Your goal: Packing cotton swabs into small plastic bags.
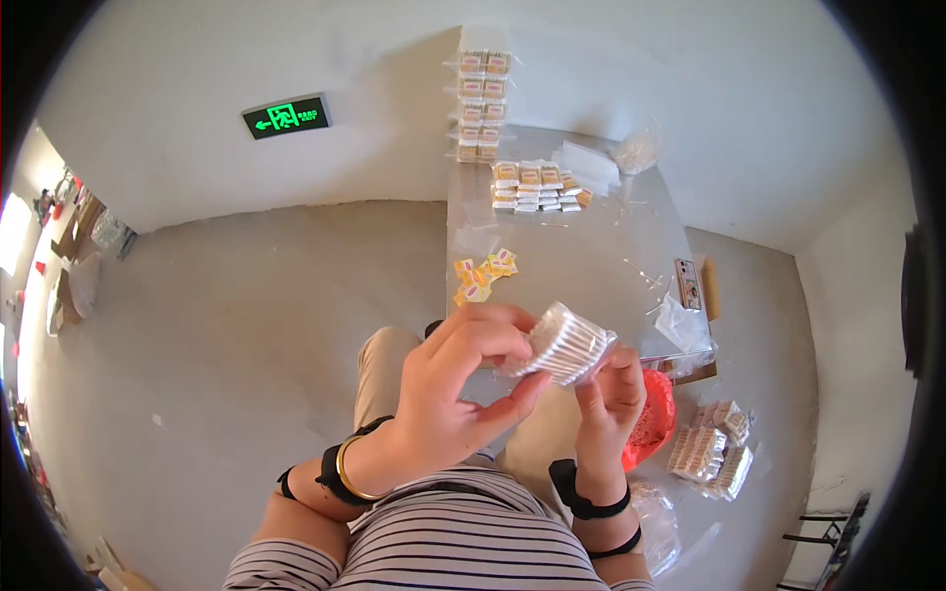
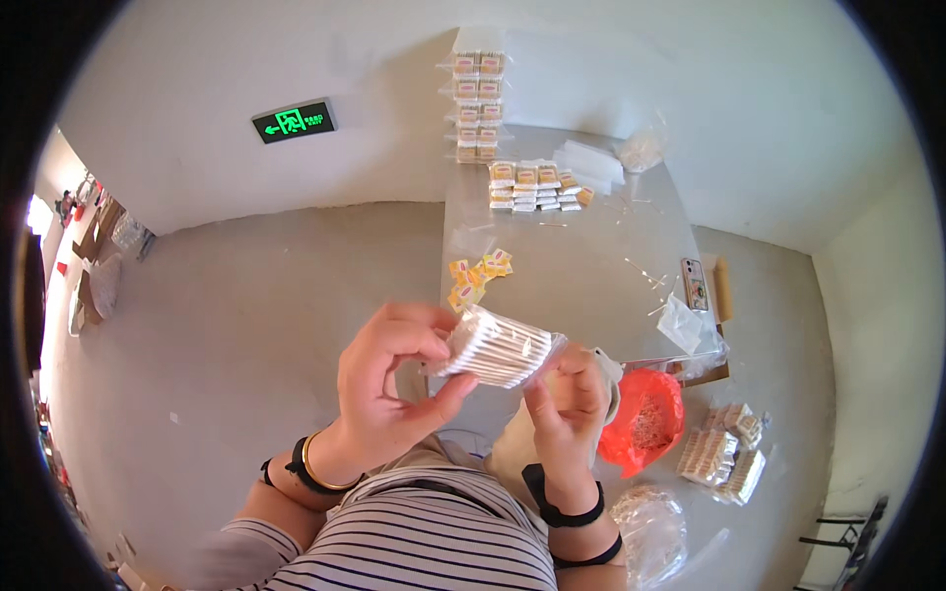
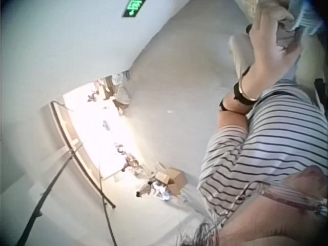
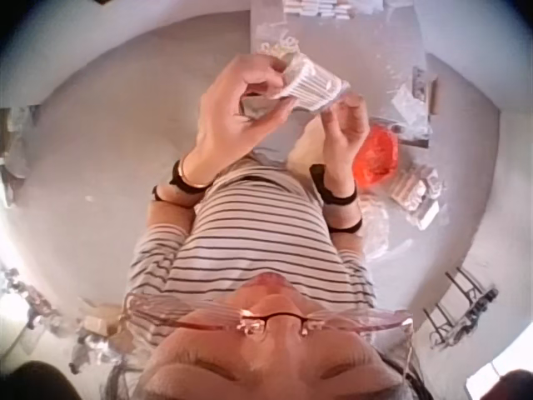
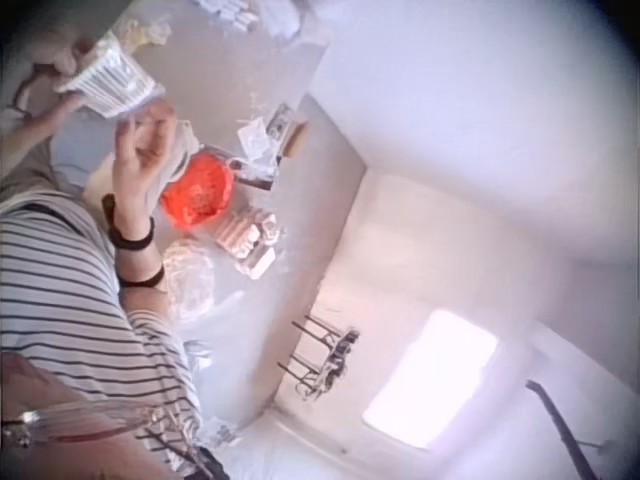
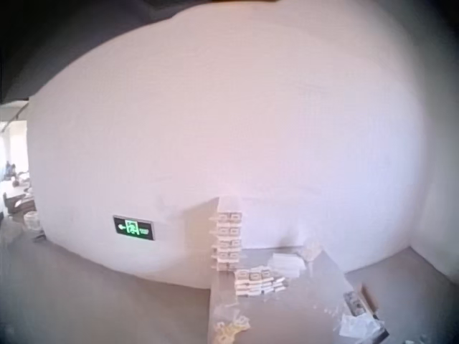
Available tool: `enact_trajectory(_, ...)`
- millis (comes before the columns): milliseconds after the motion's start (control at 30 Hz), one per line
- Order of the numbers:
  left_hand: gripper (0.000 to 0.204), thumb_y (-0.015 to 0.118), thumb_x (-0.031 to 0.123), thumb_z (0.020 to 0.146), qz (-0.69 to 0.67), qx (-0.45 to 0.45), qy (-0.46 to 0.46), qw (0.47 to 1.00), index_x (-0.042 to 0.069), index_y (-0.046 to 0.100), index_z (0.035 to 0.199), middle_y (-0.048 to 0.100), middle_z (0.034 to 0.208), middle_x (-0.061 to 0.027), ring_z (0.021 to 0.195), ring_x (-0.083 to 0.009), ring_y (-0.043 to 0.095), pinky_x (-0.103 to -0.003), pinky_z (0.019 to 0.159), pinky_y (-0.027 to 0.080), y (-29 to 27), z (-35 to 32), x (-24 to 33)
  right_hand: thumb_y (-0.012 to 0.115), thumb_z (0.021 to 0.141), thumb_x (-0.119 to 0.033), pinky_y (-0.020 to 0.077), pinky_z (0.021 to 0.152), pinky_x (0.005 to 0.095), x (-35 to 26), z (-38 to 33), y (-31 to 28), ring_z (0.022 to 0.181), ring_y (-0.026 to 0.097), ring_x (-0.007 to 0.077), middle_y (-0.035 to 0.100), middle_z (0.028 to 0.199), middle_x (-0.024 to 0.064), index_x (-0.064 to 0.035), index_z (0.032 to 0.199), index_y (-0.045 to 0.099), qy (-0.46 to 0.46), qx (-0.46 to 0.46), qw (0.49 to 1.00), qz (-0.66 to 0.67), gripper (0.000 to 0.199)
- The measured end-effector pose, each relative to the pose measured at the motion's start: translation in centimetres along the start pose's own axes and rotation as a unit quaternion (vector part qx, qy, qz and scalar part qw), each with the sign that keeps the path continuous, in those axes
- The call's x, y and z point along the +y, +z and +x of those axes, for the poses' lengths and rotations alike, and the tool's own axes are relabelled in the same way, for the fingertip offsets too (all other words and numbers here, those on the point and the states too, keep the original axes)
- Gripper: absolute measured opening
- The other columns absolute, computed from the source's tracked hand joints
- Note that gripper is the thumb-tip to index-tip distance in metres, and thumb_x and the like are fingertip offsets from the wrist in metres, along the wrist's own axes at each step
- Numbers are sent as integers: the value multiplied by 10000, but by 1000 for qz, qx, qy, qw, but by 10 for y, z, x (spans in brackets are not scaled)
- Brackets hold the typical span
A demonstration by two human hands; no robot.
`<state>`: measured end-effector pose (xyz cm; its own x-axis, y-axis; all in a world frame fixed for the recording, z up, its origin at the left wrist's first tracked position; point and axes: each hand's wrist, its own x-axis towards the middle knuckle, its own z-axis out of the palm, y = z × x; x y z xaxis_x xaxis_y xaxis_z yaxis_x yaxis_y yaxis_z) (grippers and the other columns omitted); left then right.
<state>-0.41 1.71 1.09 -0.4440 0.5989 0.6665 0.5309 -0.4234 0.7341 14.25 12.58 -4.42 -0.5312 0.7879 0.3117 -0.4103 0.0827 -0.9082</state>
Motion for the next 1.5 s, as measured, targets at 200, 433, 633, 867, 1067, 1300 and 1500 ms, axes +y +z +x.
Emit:
enact_trajectory(200, 481, 849, -13, 711, 81, -14, 102, 991, 79, 504, 1033, 694, 1024, -181, 791, -225, 682, -275, 649, 526, 0, 2, 9, 671, 910, 11, 476, 859, 239, 5, -3, -1, 958, 601, 82, 643, 1021, 12, -47, 1031, 571, 15, -11, 999, 26, 168)
enact_trajectory(433, 486, 865, 8, 705, 102, 0, 143, 984, 73, 510, 1031, 674, 1062, -189, 795, -211, 691, -265, 594, 537, 3, 0, 16, 699, 900, -16, 481, 888, 268, 9, -4, -6, 986, 610, 109, 653, 1071, 40, -40, 1039, 575, 5, -34, 999, 35, 188)
enact_trajectory(633, 497, 870, 5, 691, 101, 1, 152, 983, 84, 542, 1056, 633, 1128, -198, 827, -198, 705, -242, 565, 576, 4, -4, 15, 711, 895, -36, 474, 915, 302, 11, -5, -8, 1010, 609, 144, 654, 1112, 82, -37, 1037, 576, -3, -43, 998, 45, 196)
enact_trajectory(867, 414, 838, -15, 699, 104, -10, 157, 982, 92, 617, 1032, 613, 1168, -184, 822, -194, 704, -241, 548, 558, 0, -3, 15, 707, 891, -24, 465, 922, 301, 5, -4, -6, 1027, 598, 154, 643, 1125, 93, -37, 1023, 579, 0, -64, 996, 56, 184)
enact_trajectory(1067, 384, 813, -30, 707, 87, -21, 93, 992, 76, 608, 1013, 596, 1189, -185, 820, -175, 670, -272, 658, 550, -5, -3, 12, 690, 884, -3, 432, 905, 290, 5, -7, -8, 986, 566, 138, 631, 1050, 60, -37, 996, 579, 4, -61, 998, 16, 162)
enact_trajectory(1300, 305, 781, -24, 755, -3, -32, -39, 999, 46, 584, 977, 575, 1195, -155, 790, -106, 586, -231, 651, 507, -13, 0, -3, 670, 851, 9, 414, 883, 285, 0, -7, -8, 938, 554, 150, 618, 963, 43, -28, 942, 577, -4, -55, 996, -74, 135)
enact_trajectory(1500, 269, 744, -35, 817, -155, -20, -117, 981, 31, 554, 996, 536, 1203, -131, 819, -60, 567, -202, 673, 495, -15, -9, -17, 668, 776, 68, 430, 857, 328, -11, -5, -6, 908, 574, 219, 636, 928, 88, -1, 920, 582, -80, -74, 980, -164, 181)
